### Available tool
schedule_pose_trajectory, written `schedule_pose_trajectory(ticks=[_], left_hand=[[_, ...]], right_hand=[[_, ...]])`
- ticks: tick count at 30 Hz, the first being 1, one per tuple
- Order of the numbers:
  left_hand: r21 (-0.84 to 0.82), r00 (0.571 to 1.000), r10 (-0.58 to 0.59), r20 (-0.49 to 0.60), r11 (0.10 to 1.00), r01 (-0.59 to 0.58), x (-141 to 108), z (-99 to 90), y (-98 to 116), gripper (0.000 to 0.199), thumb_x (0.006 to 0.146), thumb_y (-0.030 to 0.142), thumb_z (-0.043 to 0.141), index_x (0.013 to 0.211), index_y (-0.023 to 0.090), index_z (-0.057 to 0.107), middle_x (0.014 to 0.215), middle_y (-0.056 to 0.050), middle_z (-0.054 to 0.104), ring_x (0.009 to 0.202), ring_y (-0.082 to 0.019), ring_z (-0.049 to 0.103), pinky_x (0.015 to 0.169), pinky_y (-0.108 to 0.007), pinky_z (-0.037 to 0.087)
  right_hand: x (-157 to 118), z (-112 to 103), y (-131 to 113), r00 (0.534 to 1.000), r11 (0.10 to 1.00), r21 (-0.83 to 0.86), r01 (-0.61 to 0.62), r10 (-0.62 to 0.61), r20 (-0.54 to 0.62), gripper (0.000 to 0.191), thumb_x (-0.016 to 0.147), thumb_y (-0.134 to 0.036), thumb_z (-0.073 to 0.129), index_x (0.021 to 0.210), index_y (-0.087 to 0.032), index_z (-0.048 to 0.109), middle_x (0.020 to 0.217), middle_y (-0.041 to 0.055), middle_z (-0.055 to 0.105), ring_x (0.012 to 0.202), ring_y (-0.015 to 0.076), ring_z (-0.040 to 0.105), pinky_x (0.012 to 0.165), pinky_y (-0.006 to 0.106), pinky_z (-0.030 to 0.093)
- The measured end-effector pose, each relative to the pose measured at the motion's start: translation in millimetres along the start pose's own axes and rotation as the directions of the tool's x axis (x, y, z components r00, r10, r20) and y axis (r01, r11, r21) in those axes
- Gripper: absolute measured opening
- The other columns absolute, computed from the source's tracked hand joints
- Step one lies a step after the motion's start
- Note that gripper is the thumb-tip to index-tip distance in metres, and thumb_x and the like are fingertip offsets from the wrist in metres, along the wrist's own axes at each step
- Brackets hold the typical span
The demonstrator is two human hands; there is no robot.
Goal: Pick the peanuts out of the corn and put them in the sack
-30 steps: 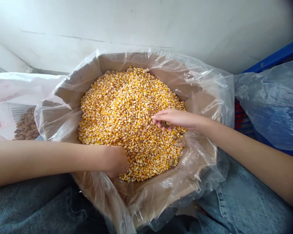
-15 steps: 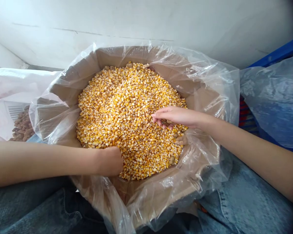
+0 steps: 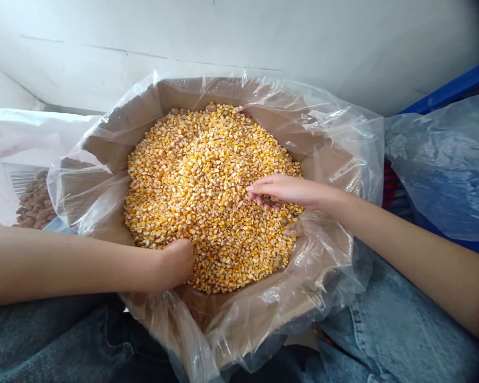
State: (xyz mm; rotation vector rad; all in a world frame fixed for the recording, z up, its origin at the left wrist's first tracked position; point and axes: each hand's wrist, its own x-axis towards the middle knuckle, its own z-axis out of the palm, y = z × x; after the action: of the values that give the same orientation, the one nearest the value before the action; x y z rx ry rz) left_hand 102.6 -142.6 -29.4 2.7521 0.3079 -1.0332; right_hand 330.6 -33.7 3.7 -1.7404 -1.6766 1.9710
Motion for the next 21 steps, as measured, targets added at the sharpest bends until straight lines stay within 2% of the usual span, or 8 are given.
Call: schedule_pose_trajectory(ticks=[3,6,10,12,15,18,20,21], left_hand=[[-0.048,0.997,-0.078,-0.022,0.996,0.077,1,-6.8,-4,0.014,0.055,0.005,0.059,0.046,0.015,0.061,0.055,-0.009,0.063,0.053,-0.023,0.057,0.045,-0.029,0.033],[-0.056,0.988,-0.114,-0.109,0.993,0.108,2,-20.1,-20,0.015,0.060,0.006,0.058,0.048,0.015,0.060,0.057,-0.008,0.063,0.055,-0.020,0.058,0.045,-0.026,0.032],[0.038,0.974,-0.113,-0.197,0.992,0.123,-2,-51.5,-52,0.018,0.070,0.006,0.050,0.062,0.015,0.063,0.063,-0.007,0.064,0.058,-0.016,0.058,0.047,-0.024,0.032],[0.019,0.959,-0.145,-0.245,0.988,0.155,-8,-70.4,-64,0.020,0.073,0.006,0.046,0.070,0.016,0.063,0.066,-0.006,0.064,0.059,-0.013,0.057,0.050,-0.023,0.033],[-0.100,0.968,-0.166,-0.186,0.984,0.150,-22,-89.5,-67,0.021,0.075,0.013,0.045,0.073,0.018,0.065,0.063,-0.004,0.063,0.056,-0.012,0.055,0.053,-0.022,0.035],[-0.217,0.983,-0.183,0.030,0.958,0.185,-24,-75.5,-55,0.013,0.067,0.018,0.056,0.060,0.020,0.066,0.055,-0.004,0.061,0.055,-0.014,0.055,0.056,-0.025,0.037],[-0.298,0.969,-0.226,0.100,0.922,0.246,-15,-45.0,-43,0.009,0.054,0.014,0.065,0.049,0.022,0.064,0.046,-0.003,0.057,0.056,-0.017,0.055,0.057,-0.026,0.039],[-0.361,0.964,-0.252,0.090,0.893,0.267,-9,-26.4,-37,0.012,0.050,0.012,0.067,0.045,0.022,0.063,0.042,-0.003,0.055,0.057,-0.018,0.055,0.058,-0.027,0.039]], right_hand=[[0,0,-1,1.000,1.000,-0.024,-0.001,0.001,0.004,0.019,0.074,-0.036,0.051,0.067,-0.020,0.059,0.065,0.0029,0.054,0.050,0.0081,0.047,0.041,0.020,0.033],[-1,0,-1,0.999,0.997,-0.075,0.005,-0.002,0.036,0.022,0.076,-0.039,0.048,0.071,-0.020,0.058,0.068,0.0031,0.055,0.053,0.0085,0.048,0.042,0.020,0.034],[0,-1,0,0.998,0.989,-0.144,0.017,-0.008,0.061,0.024,0.078,-0.041,0.043,0.075,-0.020,0.056,0.073,0.0038,0.056,0.056,0.0090,0.050,0.044,0.019,0.036],[1,-1,1,0.998,0.986,-0.169,0.016,-0.007,0.055,0.025,0.078,-0.041,0.042,0.076,-0.021,0.055,0.076,0.0038,0.057,0.057,0.0092,0.050,0.044,0.019,0.037],[2,-1,2,0.999,0.976,-0.216,0.014,-0.005,0.042,0.026,0.078,-0.043,0.040,0.077,-0.021,0.055,0.078,0.0039,0.058,0.059,0.0102,0.052,0.046,0.020,0.038],[2,-1,1,1.000,0.962,-0.272,0.007,-0.001,0.023,0.028,0.079,-0.043,0.038,0.078,-0.022,0.056,0.078,0.0048,0.059,0.061,0.0114,0.054,0.048,0.021,0.039],[3,-1,0,1.000,0.958,-0.286,0.009,-0.002,0.023,0.029,0.080,-0.043,0.037,0.079,-0.021,0.056,0.079,0.0053,0.059,0.061,0.0117,0.054,0.048,0.021,0.039],[3,-1,0,1.000,0.958,-0.287,0.010,-0.003,0.026,0.029,0.080,-0.042,0.036,0.079,-0.021,0.056,0.080,0.0056,0.060,0.061,0.0117,0.054,0.048,0.021,0.039]])
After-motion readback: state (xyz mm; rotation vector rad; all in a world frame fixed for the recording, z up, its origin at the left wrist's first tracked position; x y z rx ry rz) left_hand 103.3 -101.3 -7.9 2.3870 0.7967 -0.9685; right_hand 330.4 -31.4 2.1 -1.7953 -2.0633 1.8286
